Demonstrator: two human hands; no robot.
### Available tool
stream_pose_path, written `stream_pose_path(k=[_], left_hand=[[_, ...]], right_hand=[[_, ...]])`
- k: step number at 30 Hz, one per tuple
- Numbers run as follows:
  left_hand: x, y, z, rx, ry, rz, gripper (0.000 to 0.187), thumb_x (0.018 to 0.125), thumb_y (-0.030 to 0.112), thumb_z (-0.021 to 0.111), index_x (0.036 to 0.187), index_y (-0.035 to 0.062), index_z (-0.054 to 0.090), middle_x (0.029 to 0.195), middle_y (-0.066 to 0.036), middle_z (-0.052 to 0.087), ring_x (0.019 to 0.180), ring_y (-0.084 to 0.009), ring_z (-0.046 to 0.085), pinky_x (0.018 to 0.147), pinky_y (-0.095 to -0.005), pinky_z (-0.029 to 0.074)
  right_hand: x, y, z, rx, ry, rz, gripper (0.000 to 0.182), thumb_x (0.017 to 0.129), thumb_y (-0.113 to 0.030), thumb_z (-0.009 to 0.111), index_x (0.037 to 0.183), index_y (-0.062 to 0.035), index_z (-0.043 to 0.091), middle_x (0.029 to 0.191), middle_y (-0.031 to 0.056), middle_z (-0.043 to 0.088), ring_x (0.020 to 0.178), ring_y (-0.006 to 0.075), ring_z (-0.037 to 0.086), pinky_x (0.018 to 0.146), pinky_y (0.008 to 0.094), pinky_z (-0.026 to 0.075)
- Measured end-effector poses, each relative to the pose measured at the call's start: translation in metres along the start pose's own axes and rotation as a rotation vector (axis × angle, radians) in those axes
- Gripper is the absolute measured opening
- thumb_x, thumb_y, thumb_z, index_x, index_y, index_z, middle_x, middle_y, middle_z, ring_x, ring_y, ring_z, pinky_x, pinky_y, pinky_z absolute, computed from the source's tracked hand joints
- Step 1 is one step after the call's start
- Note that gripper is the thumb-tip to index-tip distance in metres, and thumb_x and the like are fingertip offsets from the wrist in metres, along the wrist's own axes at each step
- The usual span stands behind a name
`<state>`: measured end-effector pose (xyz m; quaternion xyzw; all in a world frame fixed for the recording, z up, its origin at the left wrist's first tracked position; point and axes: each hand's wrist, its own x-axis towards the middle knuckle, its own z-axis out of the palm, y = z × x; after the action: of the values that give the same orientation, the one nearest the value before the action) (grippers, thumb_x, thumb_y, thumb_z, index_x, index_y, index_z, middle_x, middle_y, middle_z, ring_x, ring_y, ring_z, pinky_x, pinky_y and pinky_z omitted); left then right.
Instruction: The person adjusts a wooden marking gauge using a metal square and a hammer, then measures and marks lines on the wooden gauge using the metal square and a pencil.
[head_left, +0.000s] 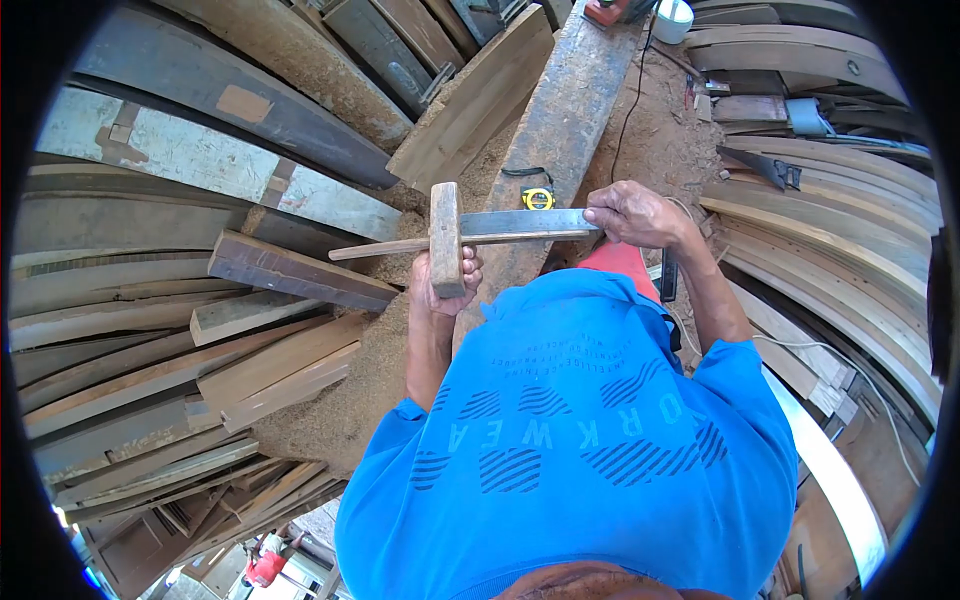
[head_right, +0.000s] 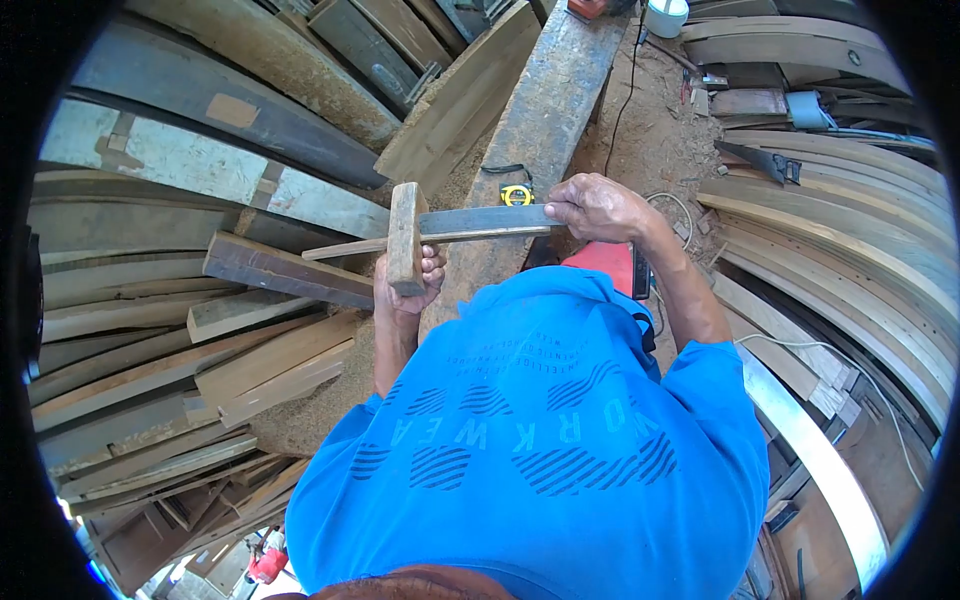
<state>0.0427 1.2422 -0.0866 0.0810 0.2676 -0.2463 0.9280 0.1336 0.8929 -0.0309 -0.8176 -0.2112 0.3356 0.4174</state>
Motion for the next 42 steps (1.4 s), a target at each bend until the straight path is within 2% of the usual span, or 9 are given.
stream_pose_path(k=[4, 7, 16, 25, 28, 31, 34, 35, 42], left_hand=[[0.002, -0.001, 0.0, 0.02, 0.003, 0.006, 0.03, 0.095, 0.018, 0.049, 0.105, -0.0062, 0.064, 0.091, -0.02, 0.065, 0.076, -0.0277, 0.065, 0.065, -0.0381, 0.057], [0.003, -0.001, 0.002, 0.072, 0.016, 0.021, 0.029, 0.091, 0.017, 0.057, 0.099, -0.0094, 0.064, 0.092, -0.019, 0.065, 0.076, -0.0243, 0.061, 0.063, -0.0341, 0.054], [0.009, -0.002, -0.002, 0.042, -0.013, -0.024, 0.026, 0.092, 0.017, 0.055, 0.103, -0.0049, 0.065, 0.092, -0.017, 0.064, 0.078, -0.0245, 0.063, 0.065, -0.0346, 0.056], [0.009, -0.003, -0.001, 0.045, 0.016, -0.033, 0.028, 0.092, 0.019, 0.053, 0.1, -0.0047, 0.066, 0.092, -0.017, 0.064, 0.078, -0.0247, 0.062, 0.064, -0.0342, 0.055], [0.009, -0.004, -0.002, 0.076, -0.056, 0.005, 0.036, 0.092, 0.018, 0.054, 0.116, -0.0071, 0.063, 0.09, -0.016, 0.065, 0.077, -0.0235, 0.063, 0.065, -0.0335, 0.055], [0.013, -0.003, 0.003, 0.054, -0.038, -0.027, 0.064, 0.104, 0.055, 0.046, 0.135, -0.0008, 0.055, 0.088, -0.016, 0.067, 0.074, -0.0267, 0.068, 0.061, -0.0389, 0.059], [0.015, -0.005, 0.005, 0.098, -0.086, -0.023, 0.073, 0.104, 0.057, 0.045, 0.145, -0.0031, 0.045, 0.088, -0.015, 0.067, 0.073, -0.0251, 0.068, 0.062, -0.0378, 0.06], [0.015, -0.005, 0.006, 0.091, -0.061, -0.036, 0.072, 0.103, 0.058, 0.045, 0.144, -0.0021, 0.047, 0.089, -0.015, 0.068, 0.072, -0.0244, 0.069, 0.062, -0.0377, 0.06], [0.016, -0.008, 0.003, 0.119, -0.071, 0.016, 0.071, 0.105, 0.055, 0.041, 0.143, -0.004, 0.047, 0.089, -0.015, 0.067, 0.072, -0.0252, 0.069, 0.063, -0.0373, 0.058]], right_hand=[[0.0, 0.0, -0.002, -0.036, -0.023, 0.007, 0.037, 0.104, -0.025, 0.054, 0.078, 0.0006, 0.06, 0.06, 0.012, 0.059, 0.058, 0.0261, 0.06, 0.059, 0.042, 0.048], [-0.001, 0.001, -0.002, -0.03, -0.022, 0.006, 0.038, 0.105, -0.026, 0.053, 0.078, 0.0004, 0.059, 0.059, 0.0109, 0.058, 0.057, 0.0245, 0.059, 0.059, 0.0413, 0.048], [0.004, 0.026, 0.003, 0.131, -0.134, 0.062, 0.038, 0.105, -0.028, 0.054, 0.077, -0.0029, 0.059, 0.057, 0.003, 0.053, 0.055, 0.014, 0.05, 0.054, 0.0364, 0.042], [0.003, 0.025, 0.004, 0.135, -0.149, 0.064, 0.038, 0.104, -0.028, 0.054, 0.077, -0.0028, 0.061, 0.057, 0.0029, 0.055, 0.054, 0.0145, 0.052, 0.053, 0.0356, 0.043], [0.002, 0.022, 0.0, 0.152, -0.165, 0.076, 0.043, 0.105, -0.034, 0.054, 0.072, -0.0058, 0.057, 0.06, 0.0002, 0.055, 0.056, 0.0119, 0.049, 0.054, 0.0331, 0.041], [0.002, 0.027, -0.001, 0.267, -0.074, 0.064, 0.034, 0.099, -0.034, 0.063, 0.081, -0.0055, 0.062, 0.066, -0.0001, 0.059, 0.059, 0.0105, 0.052, 0.056, 0.0305, 0.043], [0.001, 0.018, 0.006, 0.46, -0.001, -0.053, 0.027, 0.092, -0.032, 0.072, 0.093, -0.0049, 0.067, 0.072, -0.0002, 0.063, 0.063, 0.0092, 0.055, 0.057, 0.0282, 0.044], [0.0, 0.012, 0.006, 0.499, -0.017, 0.023, 0.028, 0.085, -0.027, 0.077, 0.099, -0.0033, 0.07, 0.074, 0.0, 0.064, 0.065, 0.0088, 0.056, 0.057, 0.0276, 0.045], [0.009, 0.021, 0.026, 0.324, 0.026, 0.092, 0.025, 0.084, -0.021, 0.078, 0.097, -0.0007, 0.072, 0.071, -0.0012, 0.06, 0.064, 0.0087, 0.054, 0.057, 0.0286, 0.044]])
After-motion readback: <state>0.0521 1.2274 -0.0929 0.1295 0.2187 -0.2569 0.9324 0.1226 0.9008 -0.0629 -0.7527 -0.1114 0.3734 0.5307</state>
